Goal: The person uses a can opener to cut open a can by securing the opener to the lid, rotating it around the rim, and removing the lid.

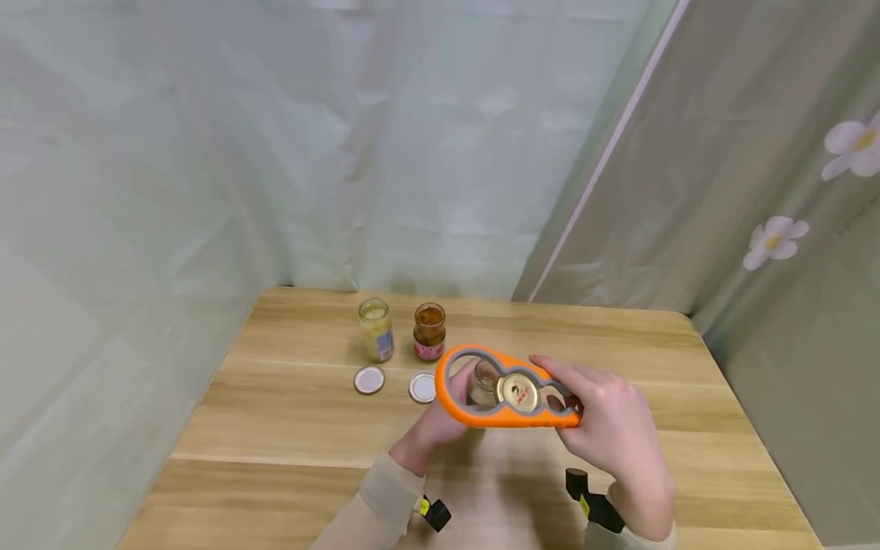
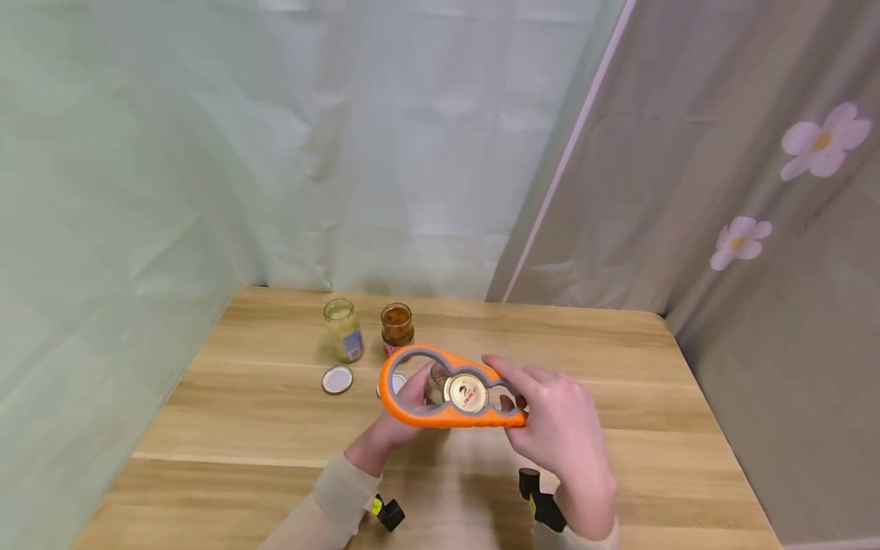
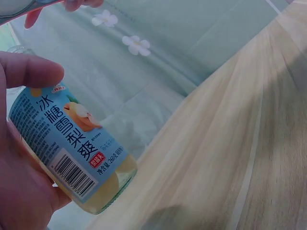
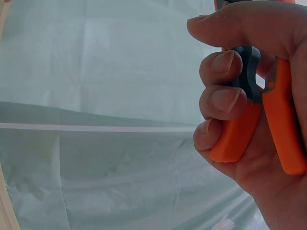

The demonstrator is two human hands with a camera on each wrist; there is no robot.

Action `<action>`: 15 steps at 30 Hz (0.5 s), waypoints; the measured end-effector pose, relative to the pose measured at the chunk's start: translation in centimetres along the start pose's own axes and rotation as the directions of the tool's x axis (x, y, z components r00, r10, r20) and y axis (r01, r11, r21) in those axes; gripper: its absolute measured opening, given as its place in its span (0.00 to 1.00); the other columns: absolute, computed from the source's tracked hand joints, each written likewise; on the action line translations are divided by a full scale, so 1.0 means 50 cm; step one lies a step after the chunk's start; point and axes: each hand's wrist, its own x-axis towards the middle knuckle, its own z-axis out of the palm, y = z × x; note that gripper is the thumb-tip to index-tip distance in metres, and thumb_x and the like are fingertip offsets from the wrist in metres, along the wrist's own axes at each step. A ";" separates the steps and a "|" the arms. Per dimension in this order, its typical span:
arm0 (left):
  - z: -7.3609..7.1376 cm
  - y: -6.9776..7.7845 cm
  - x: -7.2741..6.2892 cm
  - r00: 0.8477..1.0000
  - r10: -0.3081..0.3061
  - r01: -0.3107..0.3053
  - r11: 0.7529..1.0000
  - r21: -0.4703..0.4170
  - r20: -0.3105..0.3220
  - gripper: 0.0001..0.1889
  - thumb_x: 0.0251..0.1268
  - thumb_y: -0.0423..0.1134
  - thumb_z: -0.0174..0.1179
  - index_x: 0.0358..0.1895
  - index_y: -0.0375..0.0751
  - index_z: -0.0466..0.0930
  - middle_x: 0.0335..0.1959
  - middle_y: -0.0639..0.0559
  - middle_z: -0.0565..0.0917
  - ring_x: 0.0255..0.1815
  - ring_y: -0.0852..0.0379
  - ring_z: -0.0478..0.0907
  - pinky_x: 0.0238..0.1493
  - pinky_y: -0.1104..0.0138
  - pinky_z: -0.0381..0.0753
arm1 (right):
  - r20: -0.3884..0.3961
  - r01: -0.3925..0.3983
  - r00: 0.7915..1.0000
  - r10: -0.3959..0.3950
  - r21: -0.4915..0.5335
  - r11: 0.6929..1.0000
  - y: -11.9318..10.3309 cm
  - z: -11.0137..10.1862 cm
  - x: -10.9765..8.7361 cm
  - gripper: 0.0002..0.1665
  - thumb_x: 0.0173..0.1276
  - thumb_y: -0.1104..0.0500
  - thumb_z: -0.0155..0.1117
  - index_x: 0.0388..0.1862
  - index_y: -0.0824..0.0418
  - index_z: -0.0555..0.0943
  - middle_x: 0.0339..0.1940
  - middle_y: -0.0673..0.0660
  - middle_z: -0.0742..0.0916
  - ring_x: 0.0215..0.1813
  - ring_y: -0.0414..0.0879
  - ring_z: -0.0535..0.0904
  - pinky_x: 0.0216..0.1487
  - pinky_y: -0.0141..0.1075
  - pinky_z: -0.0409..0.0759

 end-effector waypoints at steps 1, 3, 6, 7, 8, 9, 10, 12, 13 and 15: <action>0.000 -0.004 0.000 1.000 -0.013 0.013 1.000 -0.012 -0.003 0.23 0.65 0.25 0.71 0.61 0.38 0.75 0.59 0.46 0.82 0.66 0.50 0.76 0.73 0.57 0.70 | 0.000 -0.001 1.000 0.001 0.000 1.000 0.000 0.001 -0.001 0.41 0.44 0.69 0.72 0.60 0.46 0.89 0.25 0.34 0.75 0.24 0.31 0.66 0.21 0.31 0.67; -0.001 -0.009 0.003 0.999 -0.032 0.032 0.999 -0.020 -0.028 0.26 0.65 0.28 0.72 0.63 0.40 0.74 0.61 0.47 0.81 0.68 0.51 0.74 0.74 0.55 0.67 | 0.001 -0.001 1.000 0.001 -0.005 1.000 0.000 0.002 -0.001 0.41 0.44 0.69 0.72 0.61 0.46 0.89 0.25 0.34 0.75 0.24 0.31 0.66 0.21 0.30 0.67; 0.002 -0.016 0.012 0.994 -0.078 0.073 0.996 -0.059 -0.080 0.28 0.66 0.32 0.72 0.67 0.43 0.74 0.64 0.50 0.80 0.72 0.51 0.71 0.76 0.51 0.64 | 0.003 -0.005 1.000 0.005 -0.007 1.000 0.001 0.002 -0.002 0.41 0.44 0.70 0.72 0.61 0.46 0.89 0.25 0.35 0.75 0.24 0.31 0.66 0.21 0.30 0.66; 0.004 -0.018 0.015 0.990 -0.095 0.088 0.994 -0.064 -0.106 0.28 0.66 0.34 0.73 0.68 0.45 0.75 0.65 0.52 0.80 0.73 0.53 0.70 0.77 0.51 0.63 | 0.005 -0.006 1.000 0.006 -0.010 1.000 0.002 0.002 -0.003 0.41 0.44 0.69 0.72 0.61 0.46 0.89 0.24 0.34 0.75 0.24 0.31 0.66 0.21 0.30 0.66; 0.006 -0.021 0.020 0.987 -0.097 0.090 0.994 -0.062 -0.129 0.28 0.66 0.35 0.73 0.68 0.44 0.75 0.64 0.53 0.80 0.72 0.53 0.71 0.78 0.51 0.63 | 0.006 -0.006 1.000 0.006 -0.013 1.000 0.002 0.002 -0.002 0.40 0.44 0.69 0.72 0.61 0.46 0.89 0.24 0.34 0.75 0.23 0.31 0.65 0.21 0.30 0.66; 0.008 -0.024 0.025 0.983 -0.100 0.093 0.994 -0.055 -0.153 0.27 0.67 0.37 0.73 0.67 0.44 0.76 0.63 0.54 0.81 0.70 0.54 0.73 0.77 0.51 0.65 | 0.008 -0.007 1.000 0.008 -0.014 1.000 0.003 0.002 -0.002 0.40 0.45 0.69 0.72 0.61 0.46 0.89 0.24 0.34 0.75 0.23 0.31 0.65 0.21 0.31 0.66; 0.011 -0.027 0.031 0.980 -0.102 0.097 0.995 -0.039 -0.171 0.25 0.67 0.39 0.73 0.65 0.45 0.78 0.60 0.56 0.83 0.67 0.56 0.75 0.75 0.53 0.68 | 0.009 -0.009 1.000 0.009 -0.015 1.000 0.003 0.002 -0.002 0.40 0.45 0.69 0.72 0.61 0.46 0.89 0.24 0.34 0.75 0.23 0.31 0.65 0.21 0.31 0.66; 0.018 -0.034 0.046 0.982 -0.086 0.083 0.996 -0.026 -0.168 0.20 0.67 0.41 0.73 0.60 0.44 0.82 0.53 0.57 0.87 0.59 0.56 0.81 0.68 0.57 0.76 | 0.014 -0.011 1.000 0.011 -0.018 1.000 0.002 0.002 0.000 0.40 0.46 0.69 0.72 0.61 0.45 0.89 0.24 0.34 0.75 0.23 0.32 0.65 0.21 0.31 0.65; 0.022 -0.036 0.055 0.988 -0.075 0.073 0.997 -0.020 -0.132 0.19 0.68 0.41 0.72 0.58 0.43 0.83 0.51 0.56 0.87 0.55 0.57 0.83 0.64 0.60 0.79 | 0.017 -0.010 1.000 0.010 -0.018 1.000 0.002 0.002 0.001 0.39 0.46 0.69 0.71 0.61 0.45 0.89 0.24 0.34 0.75 0.23 0.32 0.65 0.21 0.31 0.65; 0.031 -0.041 0.069 0.993 -0.113 0.106 0.967 -0.231 -0.018 0.17 0.73 0.41 0.66 0.59 0.38 0.84 0.52 0.52 0.88 0.55 0.53 0.84 0.63 0.62 0.80 | 0.024 -0.013 1.000 0.014 -0.013 1.000 0.001 0.003 0.002 0.40 0.47 0.69 0.70 0.61 0.44 0.89 0.24 0.34 0.75 0.23 0.32 0.65 0.21 0.31 0.65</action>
